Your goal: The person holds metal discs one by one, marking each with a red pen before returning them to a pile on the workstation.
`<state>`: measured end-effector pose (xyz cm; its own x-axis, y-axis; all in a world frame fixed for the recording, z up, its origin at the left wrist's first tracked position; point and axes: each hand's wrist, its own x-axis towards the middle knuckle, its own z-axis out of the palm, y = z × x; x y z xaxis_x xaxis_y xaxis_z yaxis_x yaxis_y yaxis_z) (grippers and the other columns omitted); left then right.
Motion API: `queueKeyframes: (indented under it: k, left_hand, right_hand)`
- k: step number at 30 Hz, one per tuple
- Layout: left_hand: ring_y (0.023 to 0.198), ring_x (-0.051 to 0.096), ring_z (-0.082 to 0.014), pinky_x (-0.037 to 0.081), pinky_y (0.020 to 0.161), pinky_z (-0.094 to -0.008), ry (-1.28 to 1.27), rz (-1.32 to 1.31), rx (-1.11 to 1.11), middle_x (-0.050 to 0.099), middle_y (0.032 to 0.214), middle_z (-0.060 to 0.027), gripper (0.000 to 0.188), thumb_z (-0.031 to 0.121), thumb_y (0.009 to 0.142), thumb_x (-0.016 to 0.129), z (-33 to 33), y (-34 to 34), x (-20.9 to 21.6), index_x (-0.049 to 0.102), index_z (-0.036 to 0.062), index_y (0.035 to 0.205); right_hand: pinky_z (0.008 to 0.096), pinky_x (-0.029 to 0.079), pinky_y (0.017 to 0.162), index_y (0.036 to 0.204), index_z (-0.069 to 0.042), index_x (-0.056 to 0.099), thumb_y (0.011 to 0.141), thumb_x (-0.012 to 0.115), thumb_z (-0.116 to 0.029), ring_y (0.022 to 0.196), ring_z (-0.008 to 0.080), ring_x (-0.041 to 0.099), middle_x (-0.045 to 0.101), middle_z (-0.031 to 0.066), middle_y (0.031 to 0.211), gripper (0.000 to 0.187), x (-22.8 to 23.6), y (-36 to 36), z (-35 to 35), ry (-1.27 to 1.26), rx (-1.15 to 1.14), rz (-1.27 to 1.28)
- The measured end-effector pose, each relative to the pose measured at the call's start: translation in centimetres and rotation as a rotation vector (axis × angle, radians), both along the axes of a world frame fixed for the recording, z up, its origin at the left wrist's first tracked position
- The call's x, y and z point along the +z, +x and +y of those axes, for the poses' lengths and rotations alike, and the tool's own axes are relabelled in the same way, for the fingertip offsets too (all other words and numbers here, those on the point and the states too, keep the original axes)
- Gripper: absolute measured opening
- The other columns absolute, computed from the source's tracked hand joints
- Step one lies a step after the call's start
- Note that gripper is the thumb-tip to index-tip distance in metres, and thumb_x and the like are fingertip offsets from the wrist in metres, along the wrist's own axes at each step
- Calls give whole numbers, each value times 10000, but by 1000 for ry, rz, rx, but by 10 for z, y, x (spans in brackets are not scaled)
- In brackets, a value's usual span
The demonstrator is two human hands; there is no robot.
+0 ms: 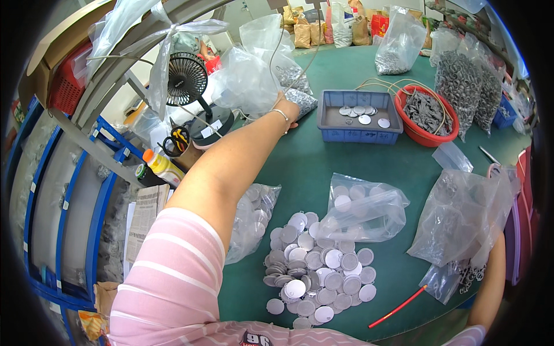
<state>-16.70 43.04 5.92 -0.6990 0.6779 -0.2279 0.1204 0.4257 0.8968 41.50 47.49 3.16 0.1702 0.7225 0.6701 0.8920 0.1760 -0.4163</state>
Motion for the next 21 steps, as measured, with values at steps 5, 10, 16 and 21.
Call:
queueKeyframes:
  k: [5, 10, 16, 21]
  left_hand:
    - [483, 498, -178, 432, 362, -277, -13, 110, 17, 523, 759, -77, 731, 98, 802, 501, 0, 2, -3, 122, 264, 1404]
    - [481, 481, -174, 435, 384, -285, -14, 30, 7, 519, 760, -72, 792, 78, 779, 500, 3, 2, 5, 75, 288, 1414]
    - [546, 484, -158, 459, 439, -289, -6, 26, -56, 511, 772, -67, 847, 0, 755, 482, 10, 8, 8, 56, 312, 1418]
    - [526, 422, -123, 446, 481, -324, -42, -32, -99, 448, 716, -37, 794, -44, 784, 538, 15, 32, 15, 152, 320, 1375]
  right_hand:
    - [271, 402, 694, 912, 23, 567, 850, 524, -147, 811, 139, 495, 555, 79, 882, 186, 1, 3, 2, 4, 9, 18]
    - [271, 405, 703, 927, 20, 571, 846, 530, -146, 818, 143, 501, 559, 84, 898, 189, -1, 2, 1, -2, 17, 56]
    - [272, 408, 713, 944, 15, 575, 840, 538, -144, 825, 147, 508, 564, 90, 917, 194, -5, -1, 4, -11, 44, 109]
    - [272, 411, 722, 959, 12, 579, 835, 545, -143, 831, 150, 514, 568, 95, 933, 201, -9, 7, 1, -25, 81, 163]
